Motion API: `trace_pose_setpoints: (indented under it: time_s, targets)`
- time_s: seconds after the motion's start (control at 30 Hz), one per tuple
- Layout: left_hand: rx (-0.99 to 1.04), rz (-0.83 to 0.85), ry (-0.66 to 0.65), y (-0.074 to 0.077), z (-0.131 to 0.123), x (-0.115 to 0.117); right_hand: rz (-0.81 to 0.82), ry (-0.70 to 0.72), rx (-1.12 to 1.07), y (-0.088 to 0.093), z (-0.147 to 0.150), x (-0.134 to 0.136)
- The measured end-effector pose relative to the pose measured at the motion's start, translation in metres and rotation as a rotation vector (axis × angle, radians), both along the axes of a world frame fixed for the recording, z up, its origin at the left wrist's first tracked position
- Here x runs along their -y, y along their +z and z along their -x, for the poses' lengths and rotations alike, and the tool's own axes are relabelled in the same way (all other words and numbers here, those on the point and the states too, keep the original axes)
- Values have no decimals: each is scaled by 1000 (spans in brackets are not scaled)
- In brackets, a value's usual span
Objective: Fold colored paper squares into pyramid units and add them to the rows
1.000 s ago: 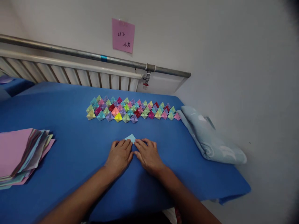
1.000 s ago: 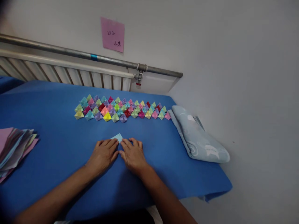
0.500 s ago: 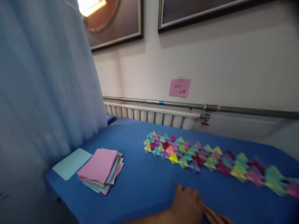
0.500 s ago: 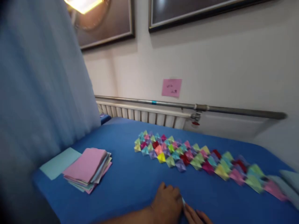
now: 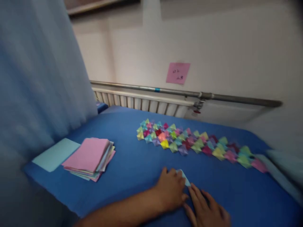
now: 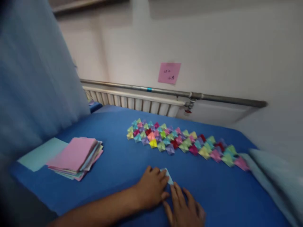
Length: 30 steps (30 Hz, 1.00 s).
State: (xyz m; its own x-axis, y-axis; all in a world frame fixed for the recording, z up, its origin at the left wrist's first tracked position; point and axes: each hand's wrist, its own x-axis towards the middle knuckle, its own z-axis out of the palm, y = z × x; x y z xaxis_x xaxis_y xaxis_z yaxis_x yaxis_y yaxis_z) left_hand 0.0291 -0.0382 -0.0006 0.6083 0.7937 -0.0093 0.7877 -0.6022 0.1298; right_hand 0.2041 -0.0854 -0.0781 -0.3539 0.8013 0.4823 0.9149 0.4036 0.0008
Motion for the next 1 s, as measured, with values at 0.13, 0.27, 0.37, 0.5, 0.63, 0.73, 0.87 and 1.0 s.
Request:
trace_pose_setpoints:
  time_s: [0.13,0.27,0.37,0.5,0.63,0.73,0.87,1.0]
  targets:
    - [77,-7,7,1,7,2,127,-94,30,31,3,19]
    - [96,-29,-60,-6,11,-2,346,-120,-132,58,0,8]
    - [98,-71,-99,-10,15,-5,477,-41,-308,75,-7,-20]
    - [187,-104,-83,-17,19,-12,522,-17,-426,79,-6,-66]
    - [315,-62,-88,-26,23,-23,501,-67,-482,66,0,-92]
    - [373,-42,-123,-33,26,-31,516,-48,-510,62,-2,-93]
    - [406,-36,-156,-39,29,-40,583,89,-591,66,-11,-84]
    - [428,-40,-211,-40,31,-46,699,148,-615,72,-19,-79]
